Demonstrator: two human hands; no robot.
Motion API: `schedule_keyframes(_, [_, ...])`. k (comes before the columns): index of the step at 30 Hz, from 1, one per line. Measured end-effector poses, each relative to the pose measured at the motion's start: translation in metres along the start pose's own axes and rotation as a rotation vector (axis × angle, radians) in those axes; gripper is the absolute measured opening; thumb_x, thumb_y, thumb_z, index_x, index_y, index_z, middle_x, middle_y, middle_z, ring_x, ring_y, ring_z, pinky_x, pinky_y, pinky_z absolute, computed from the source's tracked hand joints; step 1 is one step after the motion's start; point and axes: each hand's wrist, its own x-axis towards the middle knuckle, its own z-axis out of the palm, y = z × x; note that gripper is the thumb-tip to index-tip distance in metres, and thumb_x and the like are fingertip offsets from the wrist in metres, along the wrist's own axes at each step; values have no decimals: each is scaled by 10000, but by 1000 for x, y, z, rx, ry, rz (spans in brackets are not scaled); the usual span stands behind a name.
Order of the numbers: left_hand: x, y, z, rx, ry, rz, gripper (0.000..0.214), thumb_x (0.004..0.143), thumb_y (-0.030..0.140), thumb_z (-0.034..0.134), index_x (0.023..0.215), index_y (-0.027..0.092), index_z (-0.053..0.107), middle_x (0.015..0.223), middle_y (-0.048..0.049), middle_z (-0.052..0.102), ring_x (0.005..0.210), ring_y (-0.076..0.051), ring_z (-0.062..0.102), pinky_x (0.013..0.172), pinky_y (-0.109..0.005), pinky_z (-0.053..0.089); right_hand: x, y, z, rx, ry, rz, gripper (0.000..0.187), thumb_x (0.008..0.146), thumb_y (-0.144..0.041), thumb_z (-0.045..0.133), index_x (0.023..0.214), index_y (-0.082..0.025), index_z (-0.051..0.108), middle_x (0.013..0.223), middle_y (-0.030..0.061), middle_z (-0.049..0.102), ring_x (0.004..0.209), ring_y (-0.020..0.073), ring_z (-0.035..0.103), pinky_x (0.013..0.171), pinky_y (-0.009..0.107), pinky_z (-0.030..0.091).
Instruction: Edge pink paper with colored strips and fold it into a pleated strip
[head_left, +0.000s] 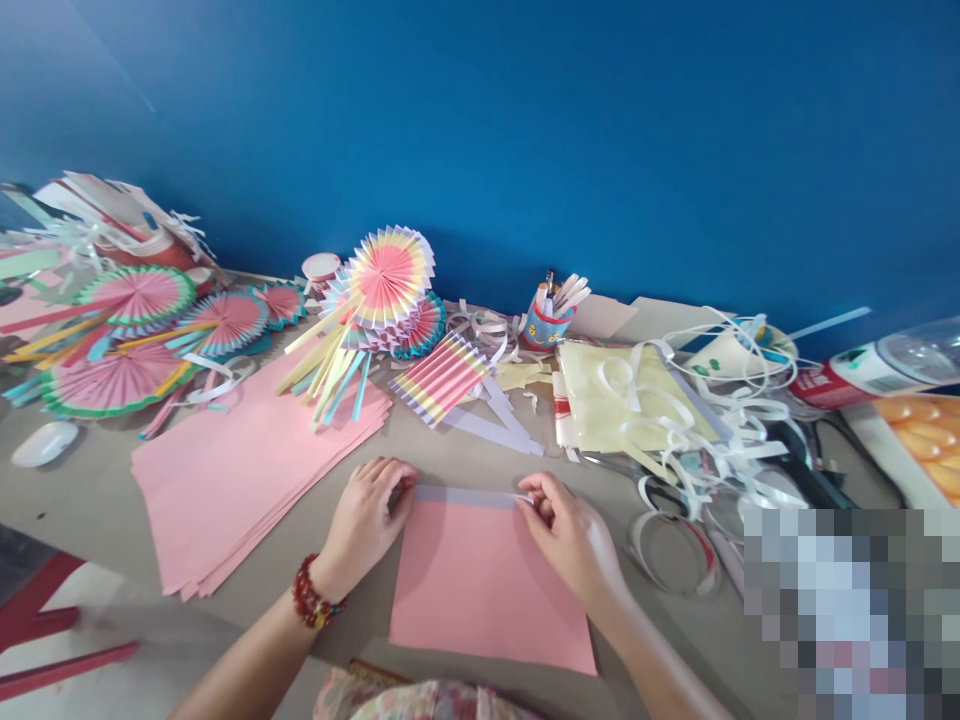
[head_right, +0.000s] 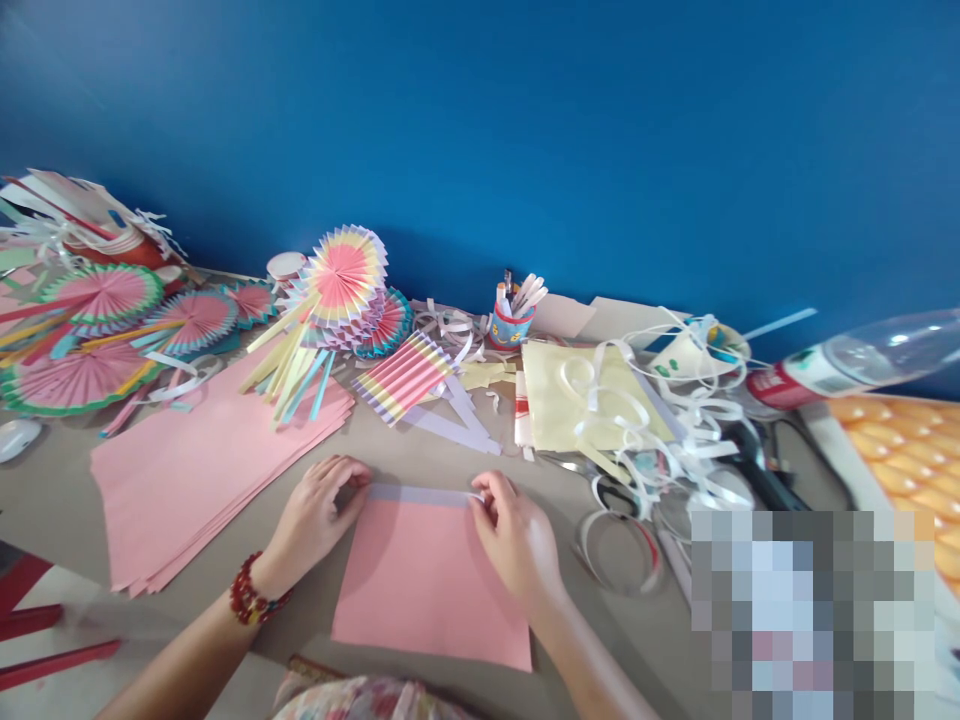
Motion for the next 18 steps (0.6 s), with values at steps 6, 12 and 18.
schedule_keyframes(6, [0, 1, 0, -19, 12, 10, 131, 870, 103, 492, 911, 216, 547, 850, -23, 616, 807, -197, 589, 771, -335, 437, 0, 1, 1, -10, 2, -4, 113, 897, -283, 481, 961, -235, 561, 675, -26, 634, 593, 149, 618, 577, 234, 428])
schedule_keyframes(12, [-1, -1, 0, -25, 1, -1, 131, 875, 111, 492, 922, 220, 549, 865, -26, 623, 813, -198, 594, 780, -341, 438, 0, 1, 1, -8, 11, -14, 111, 899, -280, 485, 964, -236, 564, 692, -21, 647, 602, 147, 623, 582, 233, 430])
schedule_keyframes(18, [0, 0, -1, -15, -1, 7, 133, 875, 101, 489, 912, 217, 545, 859, -24, 622, 814, -198, 584, 774, -340, 435, 0, -1, 0, -13, 17, -5, 118, 896, -291, 480, 961, -241, 565, 686, -21, 649, 595, 151, 622, 572, 234, 430])
